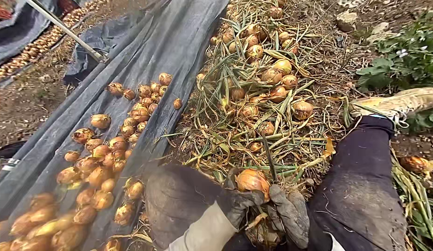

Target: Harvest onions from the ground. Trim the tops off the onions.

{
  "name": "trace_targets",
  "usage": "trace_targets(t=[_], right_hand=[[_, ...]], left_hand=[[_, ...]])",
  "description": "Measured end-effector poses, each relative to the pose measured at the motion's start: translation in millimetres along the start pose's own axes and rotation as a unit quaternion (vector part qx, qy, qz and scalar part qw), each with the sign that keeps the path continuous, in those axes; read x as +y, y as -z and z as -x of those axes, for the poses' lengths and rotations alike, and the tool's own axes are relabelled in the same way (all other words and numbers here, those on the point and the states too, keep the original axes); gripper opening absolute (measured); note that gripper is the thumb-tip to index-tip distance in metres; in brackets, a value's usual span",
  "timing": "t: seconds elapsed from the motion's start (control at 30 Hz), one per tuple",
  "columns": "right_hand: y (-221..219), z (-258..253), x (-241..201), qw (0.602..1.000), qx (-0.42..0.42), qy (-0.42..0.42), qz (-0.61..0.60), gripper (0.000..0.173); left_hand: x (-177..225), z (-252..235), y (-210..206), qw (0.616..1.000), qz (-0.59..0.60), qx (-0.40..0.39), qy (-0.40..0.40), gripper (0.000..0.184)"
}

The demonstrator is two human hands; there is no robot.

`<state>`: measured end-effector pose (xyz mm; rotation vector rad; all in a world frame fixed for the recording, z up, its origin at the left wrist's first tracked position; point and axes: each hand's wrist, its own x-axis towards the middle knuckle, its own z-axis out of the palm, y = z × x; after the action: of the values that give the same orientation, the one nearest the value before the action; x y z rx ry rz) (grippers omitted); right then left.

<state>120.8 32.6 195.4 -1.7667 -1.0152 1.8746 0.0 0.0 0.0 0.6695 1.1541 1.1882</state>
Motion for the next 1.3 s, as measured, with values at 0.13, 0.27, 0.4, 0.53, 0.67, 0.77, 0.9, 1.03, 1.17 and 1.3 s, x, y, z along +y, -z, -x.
trace_targets(t=[0.13,0.27,0.4,0.53,0.67,0.77,0.9,1.03,1.17,1.3], right_hand=[[14,-68,96,0.974,-0.027,0.158,-0.163,0.025],[43,-137,152,0.941,0.008,0.132,-0.311,0.049],[67,-153,153,0.953,0.009,0.064,-0.298,0.053],[81,-151,160,0.992,0.08,0.087,-0.039,0.036],[100,-162,117,0.95,0.112,0.054,0.288,0.088],[78,-195,80,0.912,0.146,0.062,0.378,0.104],[35,-206,52,0.908,0.107,0.087,0.396,0.101],[36,-182,81,0.946,0.059,0.088,0.305,0.09],[71,-149,115,0.961,0.077,0.056,0.26,0.085],[102,-141,115,0.941,0.176,0.036,0.287,0.092]], left_hand=[[37,-62,47,0.924,-0.291,0.126,-0.211,0.094],[140,-162,75,0.867,-0.205,0.301,-0.34,0.118],[134,-226,52,0.784,-0.515,0.336,-0.09,0.123],[51,-270,60,0.7,-0.7,0.01,0.138,0.052],[91,-229,25,0.744,-0.663,-0.01,0.082,0.04],[128,-167,-2,0.853,-0.518,-0.052,-0.042,0.026],[147,-121,-21,0.861,-0.481,-0.111,-0.12,0.016],[116,-193,12,0.785,-0.615,0.05,0.051,0.055],[34,-249,25,0.696,-0.695,0.058,0.171,0.06],[43,-242,12,0.734,-0.665,0.021,0.14,0.046]])
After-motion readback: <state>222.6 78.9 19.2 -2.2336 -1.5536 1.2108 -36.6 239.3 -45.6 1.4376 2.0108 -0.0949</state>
